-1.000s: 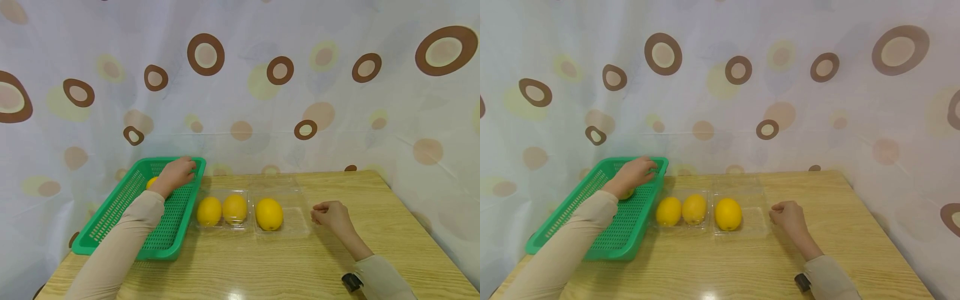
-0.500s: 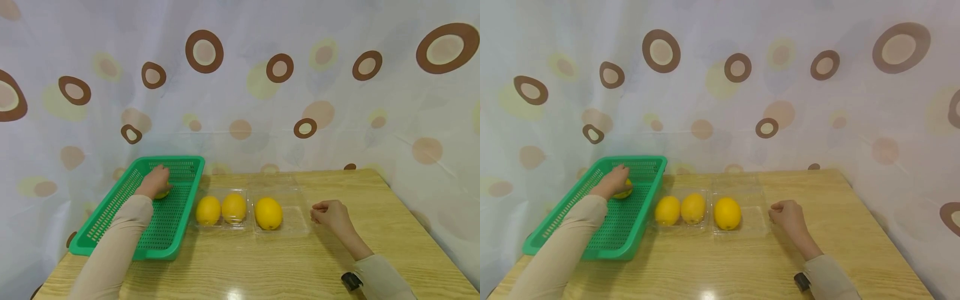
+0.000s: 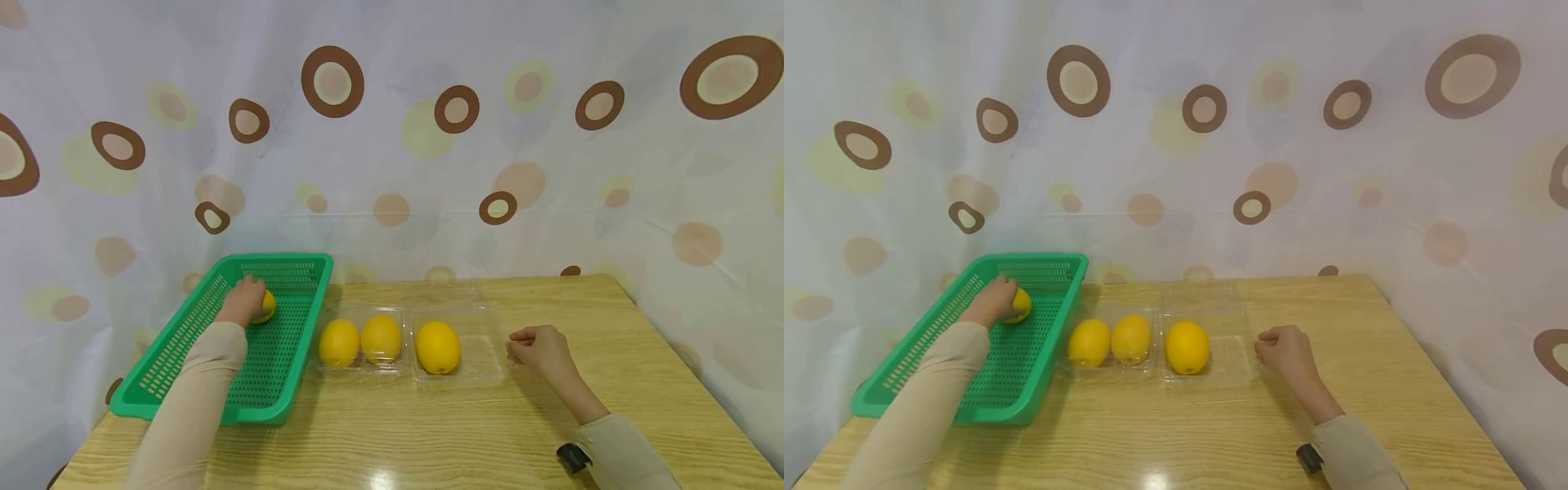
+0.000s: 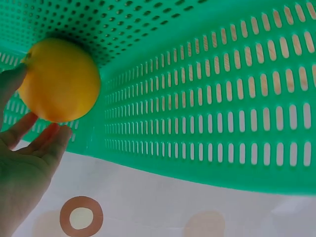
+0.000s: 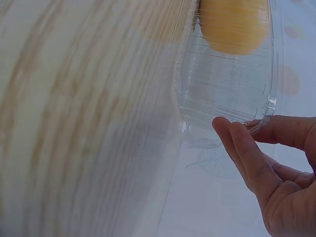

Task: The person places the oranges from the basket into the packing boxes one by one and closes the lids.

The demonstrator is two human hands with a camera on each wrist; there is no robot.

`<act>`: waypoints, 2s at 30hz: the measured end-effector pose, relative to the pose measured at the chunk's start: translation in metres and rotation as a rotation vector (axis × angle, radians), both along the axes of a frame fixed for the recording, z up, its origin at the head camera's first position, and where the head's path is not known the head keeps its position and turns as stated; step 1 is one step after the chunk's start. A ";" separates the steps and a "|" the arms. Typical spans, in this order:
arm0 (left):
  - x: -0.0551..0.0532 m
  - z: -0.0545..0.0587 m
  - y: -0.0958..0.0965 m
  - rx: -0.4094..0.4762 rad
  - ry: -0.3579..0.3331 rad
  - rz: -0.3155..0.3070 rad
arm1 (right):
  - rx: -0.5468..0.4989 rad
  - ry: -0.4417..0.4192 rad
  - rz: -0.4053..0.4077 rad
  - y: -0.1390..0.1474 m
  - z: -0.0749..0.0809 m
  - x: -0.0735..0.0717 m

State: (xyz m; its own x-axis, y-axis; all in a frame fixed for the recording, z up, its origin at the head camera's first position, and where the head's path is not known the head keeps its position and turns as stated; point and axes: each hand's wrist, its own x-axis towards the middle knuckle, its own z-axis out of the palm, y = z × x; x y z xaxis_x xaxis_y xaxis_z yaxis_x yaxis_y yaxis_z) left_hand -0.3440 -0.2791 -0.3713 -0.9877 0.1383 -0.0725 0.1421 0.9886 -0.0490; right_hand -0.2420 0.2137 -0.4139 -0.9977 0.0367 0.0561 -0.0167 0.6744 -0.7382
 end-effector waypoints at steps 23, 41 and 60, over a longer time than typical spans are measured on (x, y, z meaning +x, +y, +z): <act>0.006 -0.012 0.003 -0.022 0.047 0.000 | -0.013 0.001 0.002 0.000 0.000 -0.001; 0.009 -0.009 0.012 0.037 -0.110 0.040 | -0.022 0.017 -0.002 0.000 0.000 0.001; 0.007 0.002 0.017 0.033 0.008 0.044 | -0.055 0.002 0.021 -0.002 0.003 -0.002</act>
